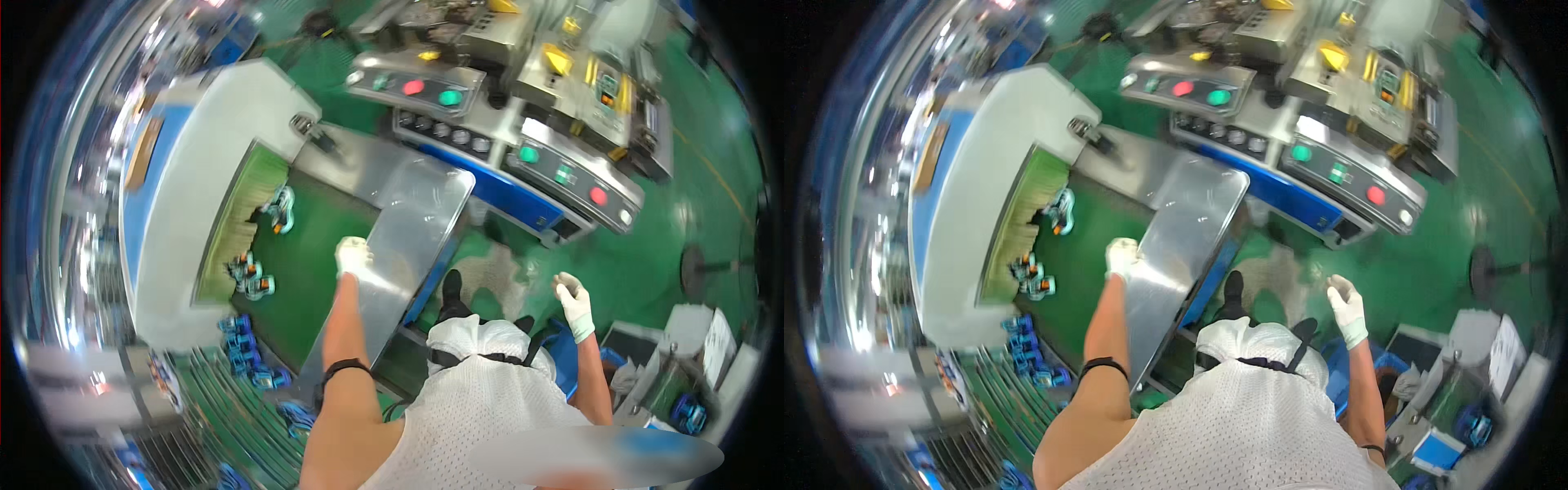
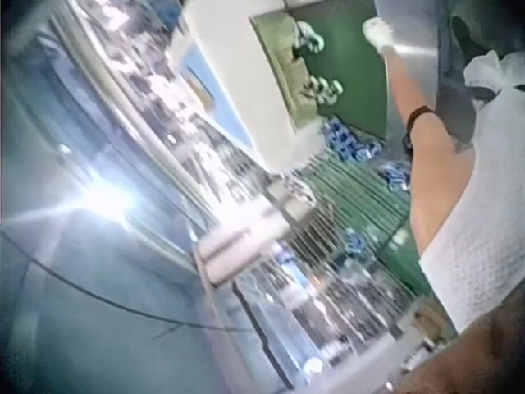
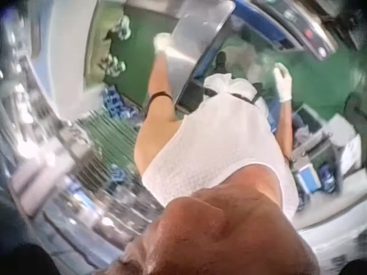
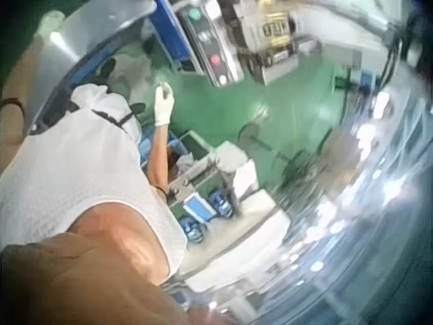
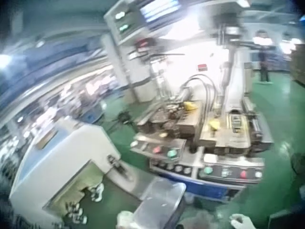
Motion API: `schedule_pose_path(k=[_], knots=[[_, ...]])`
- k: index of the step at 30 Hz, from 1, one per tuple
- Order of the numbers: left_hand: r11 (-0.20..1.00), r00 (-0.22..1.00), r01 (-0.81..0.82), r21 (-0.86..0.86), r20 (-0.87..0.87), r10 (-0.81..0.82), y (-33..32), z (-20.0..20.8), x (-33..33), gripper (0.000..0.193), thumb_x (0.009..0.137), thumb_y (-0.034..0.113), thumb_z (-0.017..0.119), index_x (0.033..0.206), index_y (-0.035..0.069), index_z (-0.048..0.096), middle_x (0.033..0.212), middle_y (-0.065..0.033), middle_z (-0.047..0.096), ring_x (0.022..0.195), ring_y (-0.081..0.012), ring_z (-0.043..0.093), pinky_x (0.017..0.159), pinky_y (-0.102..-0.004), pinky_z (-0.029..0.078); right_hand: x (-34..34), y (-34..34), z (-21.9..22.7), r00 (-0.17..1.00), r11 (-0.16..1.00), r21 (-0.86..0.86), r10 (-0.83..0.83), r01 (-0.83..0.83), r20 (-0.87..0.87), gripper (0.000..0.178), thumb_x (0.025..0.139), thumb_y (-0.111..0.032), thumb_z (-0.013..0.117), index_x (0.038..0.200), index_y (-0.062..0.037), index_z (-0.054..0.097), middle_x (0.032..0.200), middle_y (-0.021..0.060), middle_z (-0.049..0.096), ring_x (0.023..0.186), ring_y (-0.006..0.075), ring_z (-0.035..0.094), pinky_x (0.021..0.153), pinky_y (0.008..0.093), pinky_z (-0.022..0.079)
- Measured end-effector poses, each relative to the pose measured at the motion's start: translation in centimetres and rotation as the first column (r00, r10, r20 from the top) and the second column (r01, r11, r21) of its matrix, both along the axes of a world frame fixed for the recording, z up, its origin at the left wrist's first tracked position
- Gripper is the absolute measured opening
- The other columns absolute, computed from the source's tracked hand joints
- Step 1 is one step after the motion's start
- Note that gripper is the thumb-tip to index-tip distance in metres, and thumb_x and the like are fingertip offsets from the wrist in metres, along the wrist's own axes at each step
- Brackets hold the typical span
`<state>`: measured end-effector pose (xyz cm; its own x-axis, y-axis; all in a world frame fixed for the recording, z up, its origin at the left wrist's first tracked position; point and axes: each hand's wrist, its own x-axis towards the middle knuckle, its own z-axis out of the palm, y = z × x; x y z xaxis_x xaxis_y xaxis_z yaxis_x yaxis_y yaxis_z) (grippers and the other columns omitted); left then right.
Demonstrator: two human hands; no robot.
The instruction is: Operating industrial pressing machinery to manufacture sneakers.
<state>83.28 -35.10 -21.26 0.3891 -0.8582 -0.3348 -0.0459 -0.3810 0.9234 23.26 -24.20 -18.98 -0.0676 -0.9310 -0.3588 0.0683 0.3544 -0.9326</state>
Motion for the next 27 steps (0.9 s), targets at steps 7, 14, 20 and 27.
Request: schedule_pose_path(k=[7,14,20,27], knots=[[0.700,0.650,-0.713,0.037,0.410,0.640,18.7,-4.7,23.6,0.041,0.089,0.016,0.068,0.125,-0.003,0.057,0.106,-0.0159,0.067,0.081,-0.0227,0.067,0.071,-0.0344,0.056,9.0,-7.0,-4.6,0.742,0.868,0.296,0.494,-0.398,-0.453,0.048,0.091,-0.020,0.066,0.130,0.0076,0.058,0.123,0.0202,0.067,0.116,0.0258,0.064,0.101,0.0343,0.049],[0.698,0.446,-0.714,-0.062,0.728,0.520,22.9,-7.1,35.4,0.086,0.086,0.025,0.075,0.151,-0.008,0.029,0.148,-0.0323,0.039,0.139,-0.0424,0.039,0.117,-0.0446,0.033,14.6,-7.9,-0.8,0.559,0.629,0.751,0.704,-0.202,-0.438,0.048,0.087,-0.020,0.067,0.128,0.0057,0.060,0.121,0.0182,0.068,0.113,0.0271,0.065,0.096,0.0343,0.050],[0.876,0.614,-0.478,-0.061,0.690,0.383,17.2,-4.8,46.2,0.061,0.092,0.027,0.068,0.143,-0.001,0.048,0.145,-0.0251,0.048,0.135,-0.0397,0.045,0.112,-0.0451,0.037,20.5,-13.2,1.4,0.197,0.555,0.646,0.817,-0.523,-0.543,0.027,0.086,-0.018,0.065,0.104,0.0004,0.069,0.085,0.0078,0.069,0.074,0.0143,0.061,0.066,0.0343,0.051],[0.911,0.521,-0.412,0.030,0.828,0.209,20.6,-2.9,45.1,0.026,0.101,0.016,0.052,0.117,0.001,0.066,0.121,-0.0229,0.062,0.113,-0.0370,0.057,0.098,-0.0475,0.045,39.5,-22.3,-3.1,0.250,0.562,0.359,0.734,-0.745,-0.631,0.045,0.090,-0.029,0.062,0.124,0.0017,0.062,0.120,0.0245,0.066,0.114,0.0353,0.063,0.098,0.0407,0.051]])
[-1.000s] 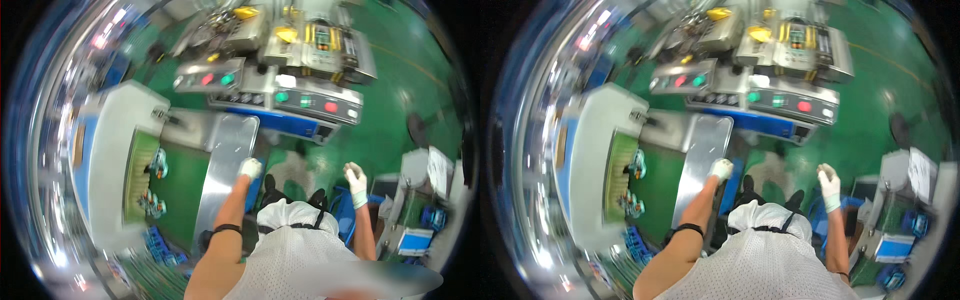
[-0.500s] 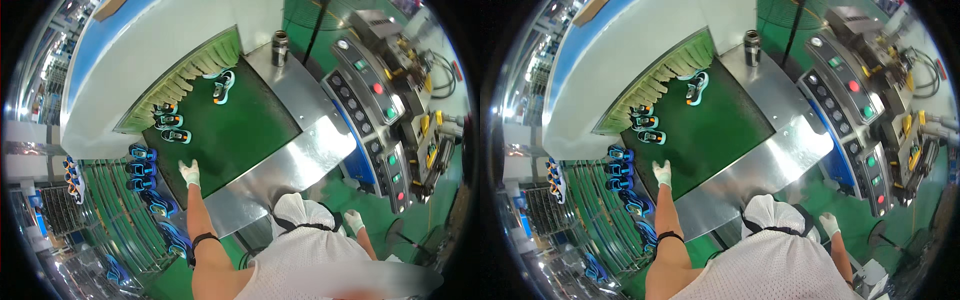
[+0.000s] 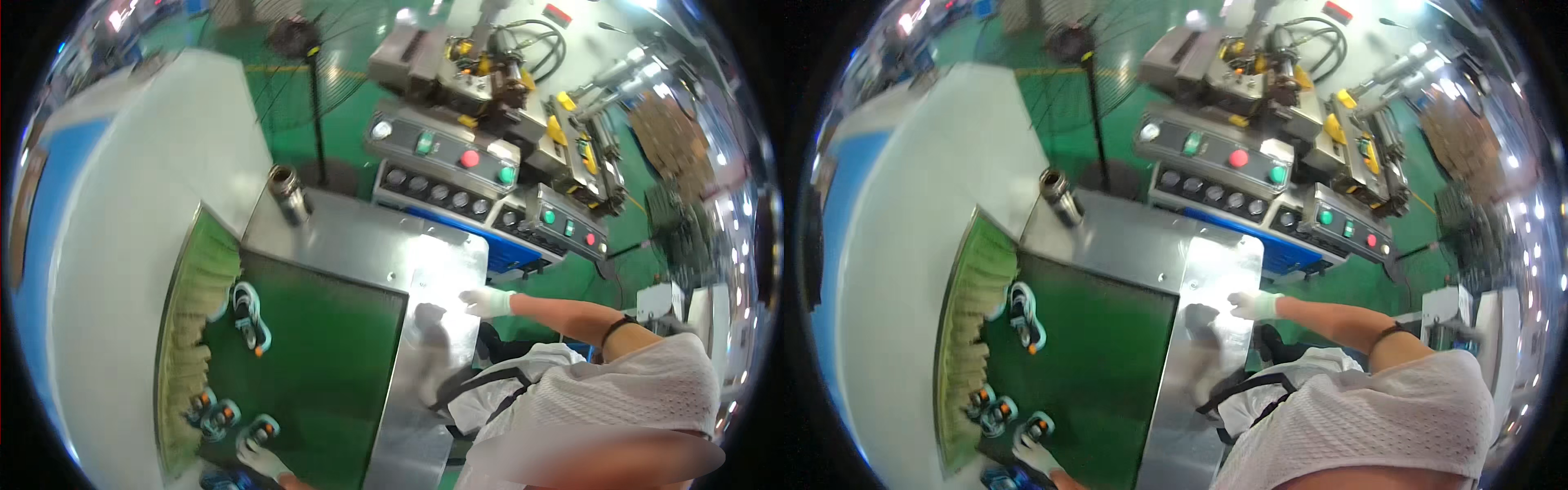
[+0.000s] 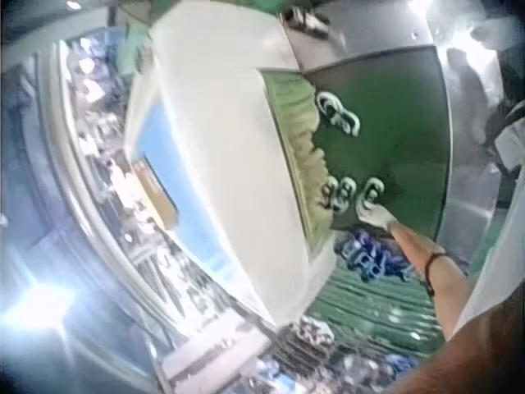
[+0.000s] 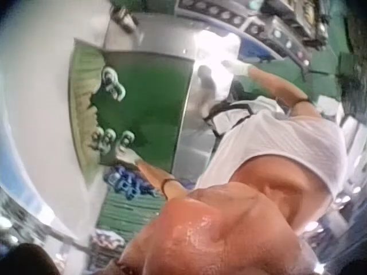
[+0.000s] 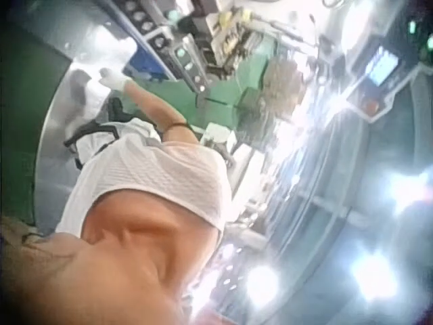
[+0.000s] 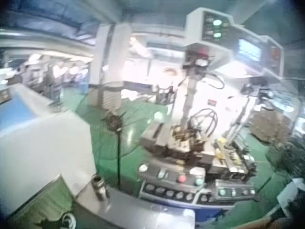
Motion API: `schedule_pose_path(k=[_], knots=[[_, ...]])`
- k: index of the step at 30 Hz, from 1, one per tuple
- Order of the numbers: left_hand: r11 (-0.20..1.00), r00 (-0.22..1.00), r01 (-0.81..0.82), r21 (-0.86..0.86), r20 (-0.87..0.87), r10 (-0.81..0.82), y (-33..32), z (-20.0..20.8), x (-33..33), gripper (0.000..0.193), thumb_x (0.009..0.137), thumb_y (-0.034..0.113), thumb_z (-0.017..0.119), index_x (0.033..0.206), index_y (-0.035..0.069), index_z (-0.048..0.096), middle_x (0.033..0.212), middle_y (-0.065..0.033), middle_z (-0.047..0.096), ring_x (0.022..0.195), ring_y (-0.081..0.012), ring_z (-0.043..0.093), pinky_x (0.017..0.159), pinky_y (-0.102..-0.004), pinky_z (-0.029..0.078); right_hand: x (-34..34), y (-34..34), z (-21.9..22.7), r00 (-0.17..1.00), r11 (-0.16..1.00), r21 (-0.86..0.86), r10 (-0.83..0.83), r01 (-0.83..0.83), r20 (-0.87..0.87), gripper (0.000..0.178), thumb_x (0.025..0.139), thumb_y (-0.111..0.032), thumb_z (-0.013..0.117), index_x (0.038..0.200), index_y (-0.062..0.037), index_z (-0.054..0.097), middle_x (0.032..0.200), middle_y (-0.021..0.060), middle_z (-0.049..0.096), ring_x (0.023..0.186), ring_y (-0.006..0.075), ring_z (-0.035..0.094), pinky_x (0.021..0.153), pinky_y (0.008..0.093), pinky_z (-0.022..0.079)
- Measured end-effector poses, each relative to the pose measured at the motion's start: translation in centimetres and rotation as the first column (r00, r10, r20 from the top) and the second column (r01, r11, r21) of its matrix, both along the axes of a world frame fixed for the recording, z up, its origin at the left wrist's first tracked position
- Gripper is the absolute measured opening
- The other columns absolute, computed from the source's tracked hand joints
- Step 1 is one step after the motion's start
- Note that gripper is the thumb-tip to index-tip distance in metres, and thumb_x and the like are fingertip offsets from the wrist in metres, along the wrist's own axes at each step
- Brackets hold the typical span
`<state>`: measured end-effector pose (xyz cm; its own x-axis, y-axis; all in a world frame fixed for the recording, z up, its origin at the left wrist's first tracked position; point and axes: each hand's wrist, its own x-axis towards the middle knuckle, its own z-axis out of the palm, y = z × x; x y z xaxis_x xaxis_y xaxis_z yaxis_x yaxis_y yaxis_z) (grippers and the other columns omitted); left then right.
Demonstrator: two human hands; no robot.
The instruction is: Operating industrial pressing machinery to manufacture sneakers.
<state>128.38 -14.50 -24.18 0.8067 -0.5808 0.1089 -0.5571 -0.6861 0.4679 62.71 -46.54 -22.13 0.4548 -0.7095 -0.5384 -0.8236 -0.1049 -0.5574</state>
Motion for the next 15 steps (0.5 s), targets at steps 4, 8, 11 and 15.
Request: schedule_pose_path(k=[4,8,11,15], knots=[[0.963,0.989,0.066,0.260,-0.146,-0.028,-4.0,7.8,-11.3,0.038,0.094,0.024,0.062,0.120,-0.004,0.063,0.122,-0.0239,0.064,0.114,-0.0351,0.060,0.099,-0.0418,0.048,11.9,-0.6,7.0,0.983,0.973,0.167,0.137,-0.157,0.124,0.057,0.086,-0.030,0.064,0.133,0.0015,0.057,0.125,0.0228,0.065,0.117,0.0346,0.063,0.100,0.0417,0.050],[0.938,0.738,0.239,-0.252,-0.580,-0.344,-6.5,5.8,-20.9,0.022,0.091,0.009,0.062,0.109,-0.001,0.071,0.108,-0.0182,0.064,0.101,-0.0335,0.060,0.089,-0.0430,0.050,15.8,3.3,9.8,0.916,0.940,0.053,0.313,-0.336,0.252,0.065,0.082,-0.028,0.068,0.139,-0.0009,0.051,0.124,0.0209,0.065,0.114,0.0381,0.063,0.095,0.0439,0.053],[0.733,0.696,0.677,-0.064,-0.267,-0.667,-15.6,13.2,-32.2,0.021,0.086,0.009,0.069,0.105,0.001,0.071,0.104,-0.0162,0.063,0.105,-0.0328,0.061,0.088,-0.0423,0.051,14.1,3.4,12.8,0.892,0.908,0.024,0.405,-0.417,0.202,0.064,0.076,-0.023,0.074,0.132,-0.0011,0.053,0.120,0.0174,0.065,0.112,0.0373,0.063,0.093,0.0449,0.053],[0.432,0.397,0.863,-0.264,-0.176,-0.901,-27.6,20.3,-44.3,0.025,0.086,0.011,0.074,0.109,0.002,0.070,0.110,-0.0168,0.064,0.102,-0.0347,0.063,0.088,-0.0416,0.052,4.4,-0.4,16.3,0.944,0.987,-0.124,0.136,-0.102,0.301,0.044,0.077,-0.015,0.070,0.115,0.0011,0.058,0.110,0.0243,0.065,0.101,0.0416,0.066,0.087,0.0473,0.053]])
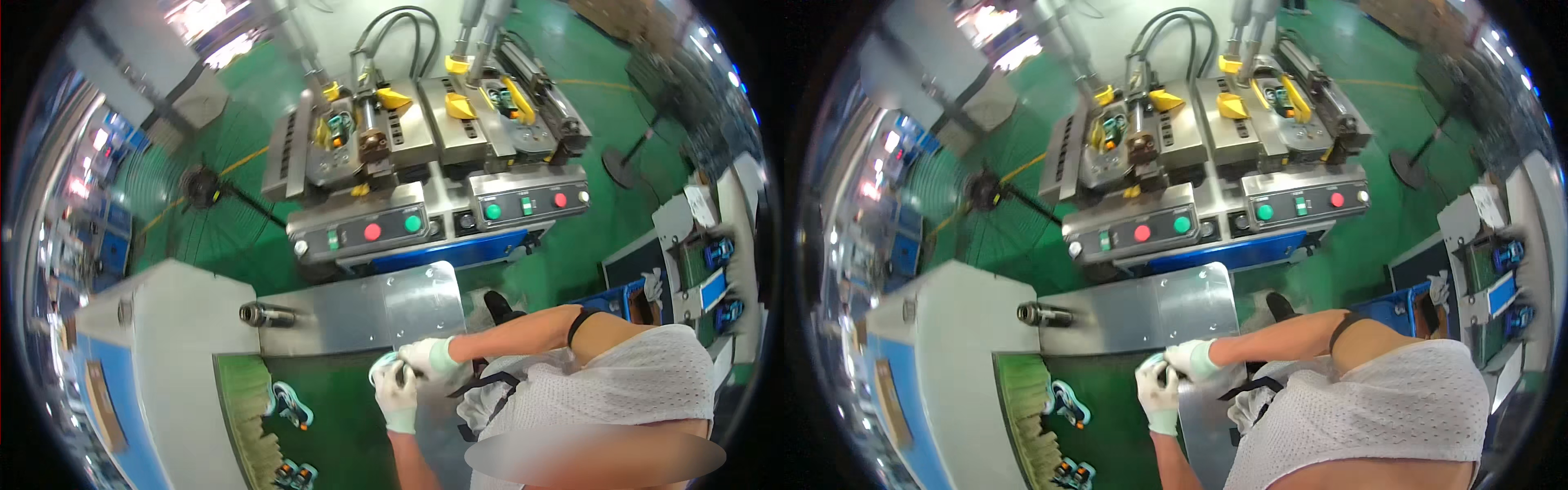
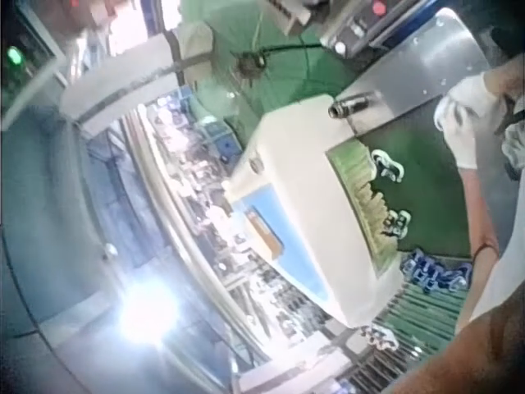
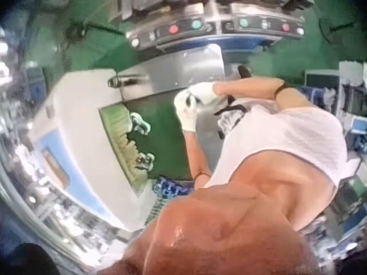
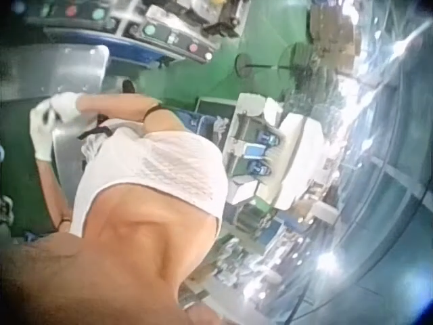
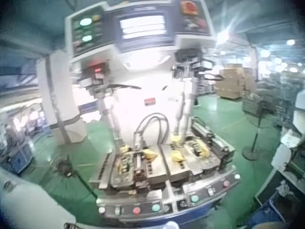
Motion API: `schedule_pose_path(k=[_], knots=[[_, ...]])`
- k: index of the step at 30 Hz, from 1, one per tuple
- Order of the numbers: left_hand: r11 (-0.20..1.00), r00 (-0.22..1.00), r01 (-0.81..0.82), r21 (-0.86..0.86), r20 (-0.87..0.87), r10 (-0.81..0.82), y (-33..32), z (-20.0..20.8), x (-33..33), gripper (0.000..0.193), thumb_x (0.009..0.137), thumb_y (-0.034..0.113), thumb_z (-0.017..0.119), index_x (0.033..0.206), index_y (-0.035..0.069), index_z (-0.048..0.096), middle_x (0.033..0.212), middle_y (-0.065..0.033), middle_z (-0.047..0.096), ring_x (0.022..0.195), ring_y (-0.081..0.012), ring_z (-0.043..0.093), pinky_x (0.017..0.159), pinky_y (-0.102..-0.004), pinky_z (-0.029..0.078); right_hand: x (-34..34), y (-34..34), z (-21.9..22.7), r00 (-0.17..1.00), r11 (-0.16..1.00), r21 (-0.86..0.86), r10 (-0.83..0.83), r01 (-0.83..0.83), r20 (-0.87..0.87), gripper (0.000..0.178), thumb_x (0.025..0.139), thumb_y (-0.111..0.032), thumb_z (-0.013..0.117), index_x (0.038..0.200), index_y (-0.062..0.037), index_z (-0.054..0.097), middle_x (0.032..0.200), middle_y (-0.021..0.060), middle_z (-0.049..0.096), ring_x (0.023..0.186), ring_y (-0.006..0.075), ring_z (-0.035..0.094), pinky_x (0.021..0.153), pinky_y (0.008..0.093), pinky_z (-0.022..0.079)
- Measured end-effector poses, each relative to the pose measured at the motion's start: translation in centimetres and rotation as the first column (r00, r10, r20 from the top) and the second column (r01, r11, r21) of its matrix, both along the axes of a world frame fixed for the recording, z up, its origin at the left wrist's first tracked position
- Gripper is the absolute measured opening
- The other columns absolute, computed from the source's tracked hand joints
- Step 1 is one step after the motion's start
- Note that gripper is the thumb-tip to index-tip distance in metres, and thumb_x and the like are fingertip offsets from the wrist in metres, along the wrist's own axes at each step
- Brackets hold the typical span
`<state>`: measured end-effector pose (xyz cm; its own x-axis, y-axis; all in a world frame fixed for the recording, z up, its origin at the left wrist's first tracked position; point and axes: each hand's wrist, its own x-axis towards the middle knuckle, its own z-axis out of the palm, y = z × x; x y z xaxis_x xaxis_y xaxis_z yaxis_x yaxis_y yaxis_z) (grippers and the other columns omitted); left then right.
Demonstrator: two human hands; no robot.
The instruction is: Operating industrial pressing machinery to manufacture sneakers.
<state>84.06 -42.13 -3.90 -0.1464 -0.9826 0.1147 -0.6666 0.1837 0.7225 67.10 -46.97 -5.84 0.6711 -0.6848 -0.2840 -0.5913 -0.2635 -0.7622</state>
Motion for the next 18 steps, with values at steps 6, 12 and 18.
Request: schedule_pose_path(k=[6,12,18], knots=[[0.901,0.860,0.387,-0.197,-0.274,-0.430,-13.8,10.8,-20.3,0.056,0.089,-0.001,0.069,0.141,-0.001,0.048,0.130,-0.0152,0.054,0.111,-0.0231,0.062,0.094,-0.0348,0.052,-21.4,-2.8,2.0,0.519,0.718,0.447,-0.696,0.534,0.497,0.044,0.079,-0.037,0.079,0.095,0.0020,0.069,0.083,0.0074,0.067,0.072,0.0146,0.062,0.063,0.0301,0.052],[0.873,0.673,0.474,-0.117,-0.591,-0.445,-21.5,12.8,-40.2,0.049,0.100,0.004,0.056,0.146,-0.002,0.041,0.140,-0.0182,0.051,0.126,-0.0264,0.055,0.103,-0.0366,0.047,-38.4,1.7,11.5,-0.106,0.353,0.749,-0.866,0.561,0.488,0.048,0.088,-0.014,0.072,0.130,0.0043,0.059,0.113,0.0066,0.067,0.096,0.0115,0.064,0.085,0.0283,0.052],[0.919,0.858,0.395,-0.004,-0.356,-0.370,-35.9,0.6,-61.6,0.066,0.095,0.028,0.063,0.146,-0.007,0.039,0.146,-0.0311,0.044,0.132,-0.0408,0.048,0.111,-0.0424,0.039,-46.0,3.0,10.1,-0.489,0.160,0.720,-0.634,0.675,0.599,0.051,0.086,-0.016,0.070,0.130,0.0060,0.057,0.116,0.0096,0.067,0.100,0.0158,0.065,0.089,0.0317,0.051]])
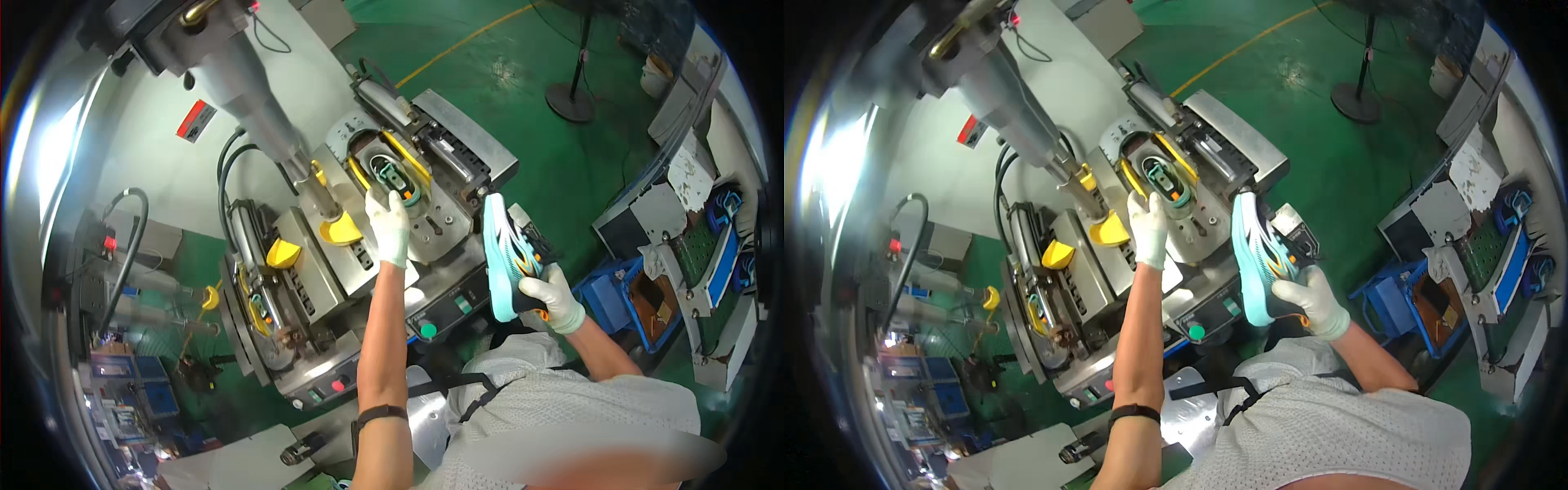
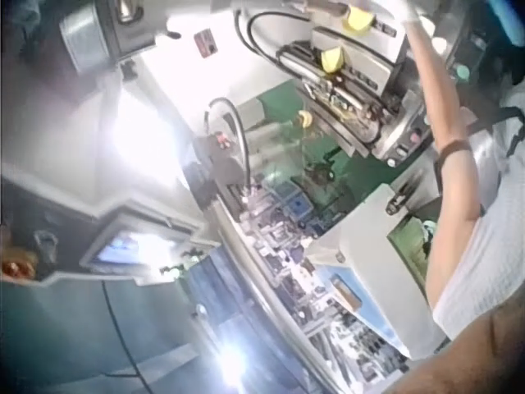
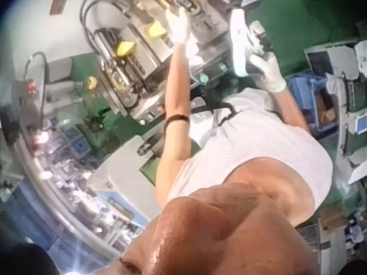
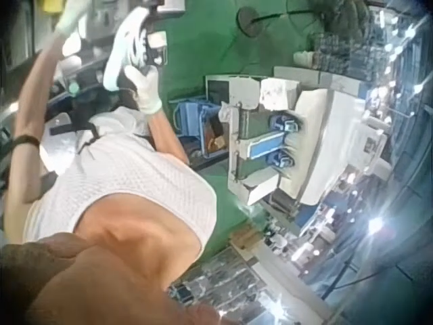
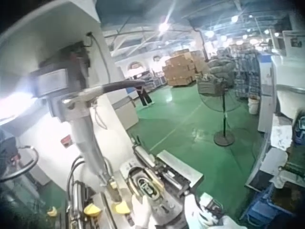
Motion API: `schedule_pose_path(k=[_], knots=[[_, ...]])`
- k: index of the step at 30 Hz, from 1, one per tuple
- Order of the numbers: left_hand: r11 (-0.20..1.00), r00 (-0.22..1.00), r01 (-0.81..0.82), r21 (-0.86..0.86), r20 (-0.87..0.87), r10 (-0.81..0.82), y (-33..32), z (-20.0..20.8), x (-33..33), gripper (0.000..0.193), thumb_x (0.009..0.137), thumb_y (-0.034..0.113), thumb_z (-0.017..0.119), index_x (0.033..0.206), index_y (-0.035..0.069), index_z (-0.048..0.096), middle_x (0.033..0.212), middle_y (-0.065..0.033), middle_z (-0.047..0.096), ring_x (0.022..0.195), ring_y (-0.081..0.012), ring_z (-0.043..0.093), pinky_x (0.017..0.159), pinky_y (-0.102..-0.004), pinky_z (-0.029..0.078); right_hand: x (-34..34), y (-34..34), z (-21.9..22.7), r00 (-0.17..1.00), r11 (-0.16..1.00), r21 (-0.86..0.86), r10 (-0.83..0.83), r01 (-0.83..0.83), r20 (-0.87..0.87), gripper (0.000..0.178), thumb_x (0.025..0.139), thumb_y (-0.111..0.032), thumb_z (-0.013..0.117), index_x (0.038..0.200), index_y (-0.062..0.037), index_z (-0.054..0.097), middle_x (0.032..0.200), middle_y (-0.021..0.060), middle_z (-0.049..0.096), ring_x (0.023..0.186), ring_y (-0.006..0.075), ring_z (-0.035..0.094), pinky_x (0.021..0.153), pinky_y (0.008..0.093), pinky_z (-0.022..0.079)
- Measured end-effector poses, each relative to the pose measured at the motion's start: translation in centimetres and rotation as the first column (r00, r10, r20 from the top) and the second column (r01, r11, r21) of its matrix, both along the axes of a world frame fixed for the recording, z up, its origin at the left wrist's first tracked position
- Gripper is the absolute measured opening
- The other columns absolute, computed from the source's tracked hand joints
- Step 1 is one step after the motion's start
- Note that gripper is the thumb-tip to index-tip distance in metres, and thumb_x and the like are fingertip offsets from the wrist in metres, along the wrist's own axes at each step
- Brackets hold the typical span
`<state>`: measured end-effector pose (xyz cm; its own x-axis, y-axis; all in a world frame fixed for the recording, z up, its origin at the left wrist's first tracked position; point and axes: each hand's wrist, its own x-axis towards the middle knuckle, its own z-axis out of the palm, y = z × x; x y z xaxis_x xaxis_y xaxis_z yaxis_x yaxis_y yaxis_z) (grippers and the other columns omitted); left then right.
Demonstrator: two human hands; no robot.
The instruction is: Operating industrial pressing machinery to manufacture sneakers.
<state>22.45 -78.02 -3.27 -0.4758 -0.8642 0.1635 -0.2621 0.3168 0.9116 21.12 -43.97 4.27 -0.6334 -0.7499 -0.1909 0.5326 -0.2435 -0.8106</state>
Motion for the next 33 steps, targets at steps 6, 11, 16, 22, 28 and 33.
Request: schedule_pose_path(k=[6,11,16,22,28,33], knots=[[0.993,0.903,-0.096,-0.069,0.415,0.116,-4.2,-6.7,-11.1,0.090,0.087,0.020,0.068,0.154,0.000,0.012,0.139,-0.0343,0.039,0.121,-0.0487,0.052,0.105,-0.0484,0.044,-2.0,2.3,-0.9,0.977,0.971,0.112,-0.212,0.212,-0.008,0.060,0.084,-0.015,0.070,0.138,0.0022,0.052,0.129,0.0078,0.063,0.116,0.0163,0.059,0.103,0.0336,0.045],[0.999,0.988,-0.028,0.046,0.155,0.020,-12.2,-7.4,-7.9,0.072,0.086,0.015,0.070,0.144,-0.006,0.032,0.122,-0.0254,0.060,0.107,-0.0312,0.064,0.090,-0.0406,0.053,-3.0,-0.2,-0.8,0.992,0.970,0.208,-0.125,0.122,0.001,0.053,0.088,-0.017,0.068,0.135,0.0029,0.055,0.126,0.0066,0.064,0.113,0.0149,0.059,0.101,0.0326,0.044],[0.862,0.942,0.266,0.431,-0.304,-0.139,-6.9,1.1,0.5,0.027,0.099,0.012,0.060,0.123,0.003,0.053,0.101,-0.0066,0.065,0.078,-0.0153,0.067,0.060,-0.0275,0.055,-6.2,-6.8,1.7,0.987,0.972,0.235,0.012,0.025,-0.158,0.045,0.091,-0.014,0.066,0.132,0.0035,0.057,0.120,0.0061,0.064,0.106,0.0114,0.059,0.093,0.0297,0.048],[0.854,0.955,0.232,0.466,-0.277,-0.107,6.6,9.5,19.4,0.066,0.098,0.014,0.061,0.154,0.001,0.029,0.136,-0.0082,0.051,0.119,-0.0149,0.051,0.101,-0.0292,0.041,-14.4,-26.6,-2.6,0.848,0.878,0.438,0.374,-0.193,-0.376,0.035,0.087,-0.018,0.073,0.114,0.0028,0.067,0.098,0.0072,0.070,0.085,0.0138,0.064,0.080,0.0324,0.053],[0.771,0.980,-0.139,0.621,-0.026,0.198,18.4,5.1,38.2,0.068,0.090,0.012,0.061,0.149,-0.006,0.030,0.136,-0.0158,0.050,0.123,-0.0233,0.053,0.105,-0.0362,0.043,-14.9,-40.7,-15.5,0.537,0.530,0.744,0.520,0.406,-0.664,0.068,0.078,-0.042,0.073,0.122,0.0064,0.054,0.116,0.0312,0.064,0.110,0.0413,0.065,0.093,0.0448,0.052],[0.634,0.697,-0.708,0.310,0.449,0.559,26.1,-4.1,46.5,0.059,0.092,0.009,0.060,0.144,-0.005,0.037,0.127,-0.0267,0.059,0.109,-0.0342,0.065,0.091,-0.0425,0.055,-15.3,-40.1,-14.8,0.445,0.545,0.713,0.557,0.441,-0.701,0.067,0.078,-0.040,0.076,0.121,0.0061,0.055,0.116,0.0280,0.067,0.111,0.0392,0.065,0.095,0.0435,0.053]])
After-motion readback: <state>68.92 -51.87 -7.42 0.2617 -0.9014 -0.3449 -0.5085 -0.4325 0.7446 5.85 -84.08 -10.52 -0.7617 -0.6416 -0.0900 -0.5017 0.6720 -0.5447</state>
